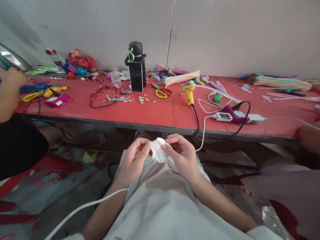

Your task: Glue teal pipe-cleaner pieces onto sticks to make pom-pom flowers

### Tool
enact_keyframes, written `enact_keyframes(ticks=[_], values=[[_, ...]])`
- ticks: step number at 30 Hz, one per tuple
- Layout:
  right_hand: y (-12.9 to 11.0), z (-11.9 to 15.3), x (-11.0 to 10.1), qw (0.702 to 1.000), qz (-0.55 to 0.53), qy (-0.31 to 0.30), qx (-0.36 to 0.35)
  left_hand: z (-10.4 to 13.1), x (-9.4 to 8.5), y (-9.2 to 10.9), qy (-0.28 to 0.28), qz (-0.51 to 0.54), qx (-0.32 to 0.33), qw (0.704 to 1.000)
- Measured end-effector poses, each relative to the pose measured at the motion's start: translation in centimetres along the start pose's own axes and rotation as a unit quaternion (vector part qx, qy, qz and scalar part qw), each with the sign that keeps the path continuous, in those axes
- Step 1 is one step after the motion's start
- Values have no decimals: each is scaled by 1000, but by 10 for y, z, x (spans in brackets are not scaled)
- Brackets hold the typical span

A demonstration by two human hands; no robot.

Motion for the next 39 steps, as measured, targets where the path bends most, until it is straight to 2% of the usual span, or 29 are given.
enact_keyframes(ticks=[4, 9, 12, 14, 20, 29, 32, 35, 39], values=[[0, 0, 0, 998, 27, -22, -59, -1, 1, -5, 25, 103, -35, 994], [-3, 2, 1, 990, 66, -53, -112, -4, 7, 1, 25, 270, -77, 960], [-5, 4, 1, 983, 97, -51, -145, -4, 8, 1, 20, 329, -114, 937], [-8, 6, 1, 976, 130, -44, -170, -4, 7, -2, 19, 340, -119, 933], [-18, 9, 3, 952, 213, -28, -220, -5, 9, -13, 47, 312, -71, 946], [-19, 8, 7, 949, 233, -1, -210, -5, 17, -17, 117, 294, -65, 946], [-19, 7, 7, 942, 256, 5, -218, -5, 16, -18, 118, 240, 1, 963], [-14, 4, 6, 939, 272, -12, -209, -5, 11, -12, 94, 106, 109, 984], [-7, 3, 5, 942, 284, -38, -177, -6, 3, -2, 41, -65, 207, 975]])
Point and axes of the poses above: each hand's wrist, its own z-axis away from the middle knuckle, its own x-axis out of the palm, y = z × x, the point moved 3 cm from there along -z, towards the middle knuckle, and after that the axes turned 10 degrees about x, right-handed, at the moved point
